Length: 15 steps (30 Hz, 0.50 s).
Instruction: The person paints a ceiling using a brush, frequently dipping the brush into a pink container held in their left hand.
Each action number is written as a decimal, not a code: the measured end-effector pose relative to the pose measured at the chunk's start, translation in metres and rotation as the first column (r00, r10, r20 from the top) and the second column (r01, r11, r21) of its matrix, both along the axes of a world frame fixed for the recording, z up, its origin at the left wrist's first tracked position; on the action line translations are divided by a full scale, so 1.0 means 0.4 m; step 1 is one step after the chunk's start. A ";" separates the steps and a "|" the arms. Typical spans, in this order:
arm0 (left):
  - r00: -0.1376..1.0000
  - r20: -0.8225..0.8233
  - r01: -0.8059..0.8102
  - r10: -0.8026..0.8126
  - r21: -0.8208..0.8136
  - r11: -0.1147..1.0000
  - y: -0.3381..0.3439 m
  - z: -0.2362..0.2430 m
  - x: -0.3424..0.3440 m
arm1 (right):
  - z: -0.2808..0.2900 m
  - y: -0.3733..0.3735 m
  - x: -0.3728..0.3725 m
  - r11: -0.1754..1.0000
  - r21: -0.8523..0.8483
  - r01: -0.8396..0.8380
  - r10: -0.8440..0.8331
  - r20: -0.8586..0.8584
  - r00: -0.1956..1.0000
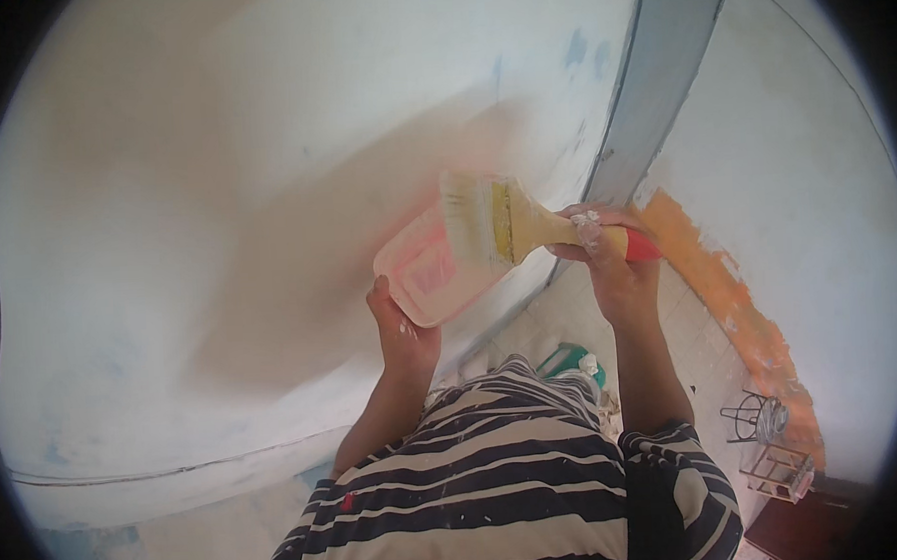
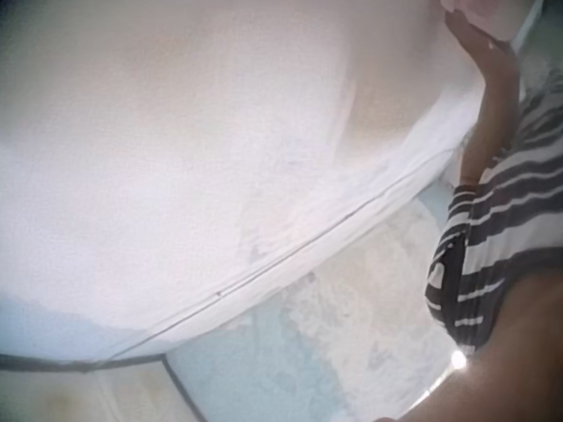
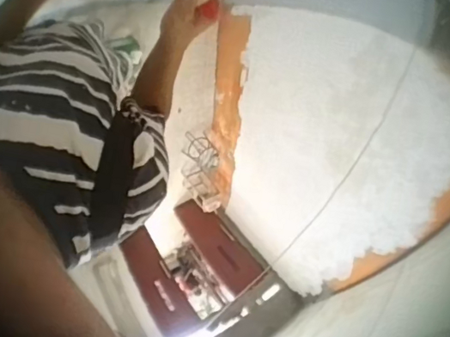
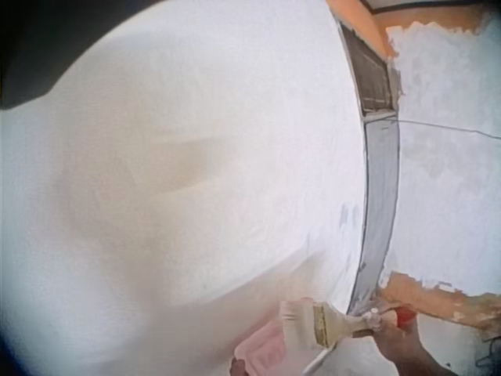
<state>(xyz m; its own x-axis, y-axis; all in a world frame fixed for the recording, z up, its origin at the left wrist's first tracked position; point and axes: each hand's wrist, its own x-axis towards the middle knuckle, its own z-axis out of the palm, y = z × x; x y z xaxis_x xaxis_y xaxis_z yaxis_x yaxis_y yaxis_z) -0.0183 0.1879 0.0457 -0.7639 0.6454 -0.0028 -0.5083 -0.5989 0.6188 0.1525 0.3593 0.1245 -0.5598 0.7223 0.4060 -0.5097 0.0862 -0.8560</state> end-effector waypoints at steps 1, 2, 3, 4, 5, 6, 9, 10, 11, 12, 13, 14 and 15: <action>1.000 0.002 -0.001 0.001 0.007 1.000 0.004 -0.001 -0.002 | -0.002 0.003 -0.002 1.000 0.005 0.006 -0.006 -0.035 0.999; 1.000 0.004 -0.004 0.003 0.006 1.000 0.007 0.000 -0.002 | -0.006 0.006 -0.003 1.000 0.004 0.003 -0.003 -0.033 0.999; 1.000 -0.003 -0.021 0.021 -0.001 1.000 0.007 0.000 -0.003 | -0.013 0.006 -0.004 1.000 -0.027 0.002 -0.003 -0.043 0.999; 0.999 -0.010 -0.039 0.039 -0.006 0.999 0.007 0.000 -0.004 | -0.018 0.005 -0.004 0.998 -0.057 -0.001 -0.003 -0.054 0.999; 0.999 -0.010 -0.043 0.043 -0.005 0.999 0.005 0.001 -0.003 | -0.019 0.002 -0.005 0.998 -0.056 -0.004 0.001 -0.054 0.999; 0.998 -0.013 -0.058 0.057 -0.010 0.998 0.006 0.003 -0.003 | -0.018 -0.001 -0.005 0.999 -0.036 -0.023 0.023 0.002 1.000; 0.923 -0.360 -0.224 0.137 -0.213 0.951 -0.010 -0.004 0.010 | -0.017 -0.006 -0.002 0.991 -0.134 -0.024 0.019 -0.039 0.999; 0.881 -0.451 -0.278 0.144 -0.247 0.928 -0.011 -0.019 0.010 | -0.010 0.013 -0.007 0.968 -0.250 -0.029 -0.005 -0.134 0.991; 0.832 -0.535 -0.337 0.146 -0.277 0.900 -0.007 -0.037 0.008 | -0.012 0.049 -0.010 0.961 -0.276 -0.033 -0.025 -0.204 0.979; 0.935 -0.330 -0.202 0.129 -0.197 0.959 -0.004 -0.055 0.003 | 0.008 0.086 -0.013 0.969 -0.247 -0.025 -0.031 -0.220 0.975; 0.991 -0.099 -0.104 0.095 -0.091 0.990 0.004 -0.076 -0.003 | 0.033 0.127 -0.010 0.943 -0.332 -0.012 -0.091 -0.293 0.952; 0.982 0.188 0.006 -0.016 0.053 0.999 0.006 -0.079 -0.012 | 0.057 0.160 -0.004 0.907 -0.420 -0.011 -0.156 -0.362 0.919; 0.972 0.231 0.023 -0.042 0.081 0.996 0.004 -0.084 -0.015 | 0.083 0.211 0.000 0.930 -0.356 -0.093 -0.079 -0.440 0.895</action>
<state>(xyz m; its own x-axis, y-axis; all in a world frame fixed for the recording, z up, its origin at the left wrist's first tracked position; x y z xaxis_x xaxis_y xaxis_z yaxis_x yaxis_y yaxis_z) -0.0242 0.1893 0.0119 -0.7267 0.6751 -0.1271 -0.6529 -0.6211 0.4336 0.1523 0.4436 0.1576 -0.3905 0.8619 0.3235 -0.8380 -0.1873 -0.5126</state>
